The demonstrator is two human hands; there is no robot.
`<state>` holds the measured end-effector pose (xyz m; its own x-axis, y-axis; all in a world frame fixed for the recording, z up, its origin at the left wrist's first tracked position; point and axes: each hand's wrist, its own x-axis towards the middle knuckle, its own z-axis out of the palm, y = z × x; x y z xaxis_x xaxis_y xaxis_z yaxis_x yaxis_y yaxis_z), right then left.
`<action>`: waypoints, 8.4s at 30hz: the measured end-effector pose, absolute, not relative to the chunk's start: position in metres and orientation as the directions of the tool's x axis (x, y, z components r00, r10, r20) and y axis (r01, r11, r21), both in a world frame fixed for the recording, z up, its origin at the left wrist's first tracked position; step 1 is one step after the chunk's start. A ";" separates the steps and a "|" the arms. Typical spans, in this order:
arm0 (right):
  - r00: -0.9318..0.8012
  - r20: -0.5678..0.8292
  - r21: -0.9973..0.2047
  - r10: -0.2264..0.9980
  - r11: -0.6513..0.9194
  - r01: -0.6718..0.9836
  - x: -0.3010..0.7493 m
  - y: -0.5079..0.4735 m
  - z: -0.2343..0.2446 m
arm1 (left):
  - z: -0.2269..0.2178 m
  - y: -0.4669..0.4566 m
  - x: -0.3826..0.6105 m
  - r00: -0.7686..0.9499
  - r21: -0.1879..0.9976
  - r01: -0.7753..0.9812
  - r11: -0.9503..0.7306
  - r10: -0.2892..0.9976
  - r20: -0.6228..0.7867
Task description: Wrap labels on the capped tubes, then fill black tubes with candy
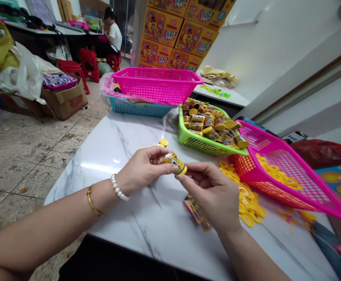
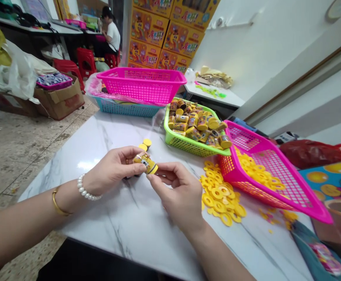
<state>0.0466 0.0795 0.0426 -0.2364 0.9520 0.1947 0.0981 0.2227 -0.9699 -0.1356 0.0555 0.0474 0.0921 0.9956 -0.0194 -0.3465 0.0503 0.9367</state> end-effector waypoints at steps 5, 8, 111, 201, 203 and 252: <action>-0.508 -0.333 -0.888 0.794 -0.446 -0.115 0.047 0.090 0.056 | 0.045 0.056 -0.142 0.219 0.940 -0.297 -0.169 0.946 0.240; -0.580 -0.345 -0.840 0.738 -0.519 -0.161 0.044 0.092 0.054 | 0.045 0.056 -0.144 0.269 0.934 -0.218 -0.284 0.902 0.337; -0.267 0.366 -0.922 0.891 0.387 0.027 0.047 0.087 0.044 | 0.042 0.046 -0.134 -0.071 0.945 0.233 -0.231 0.965 0.253; -0.570 -0.155 -0.973 0.807 -0.226 -0.055 0.055 0.114 0.041 | 0.043 0.052 -0.137 0.129 0.982 0.153 -0.111 0.987 0.091; -0.559 -0.170 -0.965 0.811 -0.252 -0.073 0.053 0.111 0.042 | 0.043 0.052 -0.138 0.099 0.946 0.257 -0.195 0.980 0.175; -0.437 0.697 -0.603 0.569 0.795 0.074 0.059 0.088 0.038 | 0.044 0.054 -0.131 0.486 0.808 -0.368 0.460 0.836 -0.255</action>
